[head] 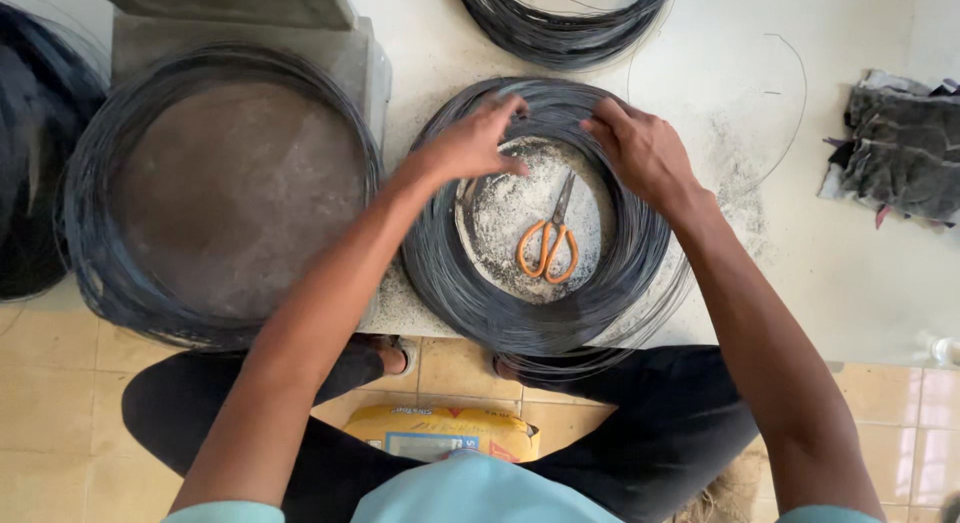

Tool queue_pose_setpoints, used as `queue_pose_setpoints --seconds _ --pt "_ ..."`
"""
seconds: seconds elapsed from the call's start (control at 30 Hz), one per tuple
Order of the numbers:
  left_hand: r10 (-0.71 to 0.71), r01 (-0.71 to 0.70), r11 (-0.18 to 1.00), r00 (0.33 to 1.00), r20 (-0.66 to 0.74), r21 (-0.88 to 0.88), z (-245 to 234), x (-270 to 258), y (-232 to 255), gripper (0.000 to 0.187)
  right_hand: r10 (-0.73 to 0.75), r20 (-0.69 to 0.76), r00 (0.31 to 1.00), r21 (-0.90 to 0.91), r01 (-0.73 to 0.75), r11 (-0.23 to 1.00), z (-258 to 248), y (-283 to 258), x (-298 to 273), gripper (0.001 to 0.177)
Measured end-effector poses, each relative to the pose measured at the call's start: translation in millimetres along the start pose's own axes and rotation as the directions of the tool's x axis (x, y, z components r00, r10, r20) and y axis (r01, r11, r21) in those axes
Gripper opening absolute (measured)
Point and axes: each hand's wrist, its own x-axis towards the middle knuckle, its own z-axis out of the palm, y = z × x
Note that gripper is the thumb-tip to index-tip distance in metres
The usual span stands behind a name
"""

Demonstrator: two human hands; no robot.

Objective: The person sits on the floor and uses orange-handled scissors to cut lengths of black wire from a coil. They repeatedly pull wire from the coil, cut it, and place the cut piece onto a separate pile.

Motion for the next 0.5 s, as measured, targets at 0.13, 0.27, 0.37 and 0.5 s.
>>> queue_pose_setpoints --seconds 0.13,0.27,0.37,0.5 --pt "0.063 -0.050 0.996 0.981 -0.186 0.073 13 6 -6 0.037 -0.049 0.000 0.999 0.316 0.047 0.948 -42 -34 3 0.028" --pt "-0.098 0.049 0.956 0.983 -0.158 -0.290 1 1 -2 0.016 0.073 0.065 0.995 0.216 -0.086 0.973 -61 -34 -11 0.067" --pt "-0.140 0.065 0.863 0.983 -0.115 -0.500 -7 1 2 0.020 0.336 0.181 0.924 0.217 -0.370 0.903 -62 -18 -43 0.085" --pt "-0.208 0.108 0.736 0.975 -0.072 -0.668 -9 -2 4 0.029 0.488 0.250 0.836 0.508 -0.543 0.669 -13 27 -107 0.068"
